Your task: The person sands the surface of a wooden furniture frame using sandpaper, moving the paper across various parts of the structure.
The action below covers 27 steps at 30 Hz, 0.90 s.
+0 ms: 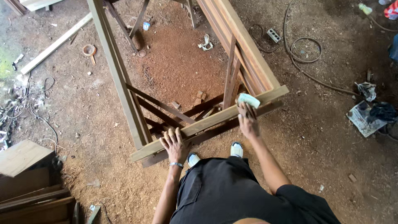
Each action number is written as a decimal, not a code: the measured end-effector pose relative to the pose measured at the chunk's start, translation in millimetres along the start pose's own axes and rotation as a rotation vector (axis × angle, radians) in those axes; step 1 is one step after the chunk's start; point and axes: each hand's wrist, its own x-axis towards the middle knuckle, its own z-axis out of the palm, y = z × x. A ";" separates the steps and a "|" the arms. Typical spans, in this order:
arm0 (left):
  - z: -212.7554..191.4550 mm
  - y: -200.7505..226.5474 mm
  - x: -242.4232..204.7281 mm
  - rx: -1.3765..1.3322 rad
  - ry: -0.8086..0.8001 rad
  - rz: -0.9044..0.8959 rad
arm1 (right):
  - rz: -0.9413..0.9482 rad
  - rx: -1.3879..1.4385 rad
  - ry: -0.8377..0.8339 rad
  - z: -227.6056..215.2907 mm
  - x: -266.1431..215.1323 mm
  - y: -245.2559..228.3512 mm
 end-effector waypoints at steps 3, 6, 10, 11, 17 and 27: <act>-2.5 6.6 4.8 0.015 -0.026 -0.048 | -0.053 -0.027 0.097 11.9 3.9 -9.2; -8.5 15.0 -1.3 0.015 -0.018 -0.092 | -0.162 0.061 0.015 9.9 -15.0 1.0; -27.5 26.6 -1.0 -0.050 0.078 -0.079 | -0.133 0.026 0.012 -15.9 -21.6 50.6; -35.1 32.6 0.6 -0.020 0.054 -0.131 | -0.110 0.003 0.028 -25.6 -17.4 65.0; -50.4 103.0 38.1 -0.210 0.017 -0.134 | -0.049 0.018 0.090 -35.3 10.4 95.3; 19.8 233.1 53.2 -0.169 0.232 0.271 | -0.252 0.005 0.073 -68.5 24.2 148.9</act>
